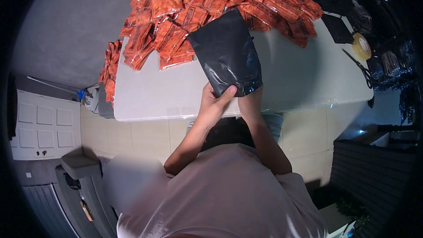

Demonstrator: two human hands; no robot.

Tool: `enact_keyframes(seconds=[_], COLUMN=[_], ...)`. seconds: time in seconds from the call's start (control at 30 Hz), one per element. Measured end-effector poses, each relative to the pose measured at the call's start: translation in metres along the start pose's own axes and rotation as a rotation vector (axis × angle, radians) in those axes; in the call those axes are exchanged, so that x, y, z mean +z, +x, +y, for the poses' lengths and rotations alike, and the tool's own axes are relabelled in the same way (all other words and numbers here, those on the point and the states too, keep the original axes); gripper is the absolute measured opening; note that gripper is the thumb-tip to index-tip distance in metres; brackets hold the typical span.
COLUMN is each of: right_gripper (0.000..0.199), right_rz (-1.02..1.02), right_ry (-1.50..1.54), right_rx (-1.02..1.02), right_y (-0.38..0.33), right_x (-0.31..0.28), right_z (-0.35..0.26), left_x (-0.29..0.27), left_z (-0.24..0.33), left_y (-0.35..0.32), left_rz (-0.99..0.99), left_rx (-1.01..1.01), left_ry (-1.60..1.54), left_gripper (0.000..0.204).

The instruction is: Packing orange packets into black envelopes on a folding table.

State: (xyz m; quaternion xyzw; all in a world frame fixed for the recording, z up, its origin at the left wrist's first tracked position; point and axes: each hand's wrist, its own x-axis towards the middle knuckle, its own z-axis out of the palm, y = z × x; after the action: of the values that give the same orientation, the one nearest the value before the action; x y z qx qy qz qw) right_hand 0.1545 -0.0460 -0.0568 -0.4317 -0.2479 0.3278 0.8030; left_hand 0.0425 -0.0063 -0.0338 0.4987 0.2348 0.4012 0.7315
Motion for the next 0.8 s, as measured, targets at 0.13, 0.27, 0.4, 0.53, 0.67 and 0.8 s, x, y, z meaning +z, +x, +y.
enact_keyframes(seconds=[0.13, 0.27, 0.4, 0.53, 0.67, 0.8], right_gripper=[0.045, 0.051, 0.052, 0.045, 0.045, 0.047], right_rz=[-0.045, -0.119, -0.069, -0.063, -0.110, -0.161], right_ry=[-0.371, -0.493, -0.273, -0.339, -0.463, -0.622], right_rx=[-0.079, -0.147, -0.003, -0.121, -0.252, -0.206], right_y=[0.001, -0.006, -0.001, 0.001, 0.001, 0.003], right_x=[-0.002, 0.005, -0.007, -0.014, -0.013, -0.060], right_z=[-0.011, -0.021, -0.004, -0.005, -0.014, 0.026], left_x=[-0.008, -0.020, 0.000, 0.012, -0.004, -0.010], left_z=[0.006, 0.012, -0.001, -0.013, -0.019, 0.002], left_y=[0.006, 0.018, 0.010, -0.002, -0.001, 0.011], left_rz=[-0.044, 0.011, 0.030, -0.002, -0.011, 0.069], left_rx=[0.001, -0.035, -0.020, 0.029, 0.003, -0.061], left_ry=[-0.228, -0.376, -0.252, -0.131, -0.355, -0.525], left_gripper=[0.037, 0.035, 0.031, 0.040, 0.043, 0.051])
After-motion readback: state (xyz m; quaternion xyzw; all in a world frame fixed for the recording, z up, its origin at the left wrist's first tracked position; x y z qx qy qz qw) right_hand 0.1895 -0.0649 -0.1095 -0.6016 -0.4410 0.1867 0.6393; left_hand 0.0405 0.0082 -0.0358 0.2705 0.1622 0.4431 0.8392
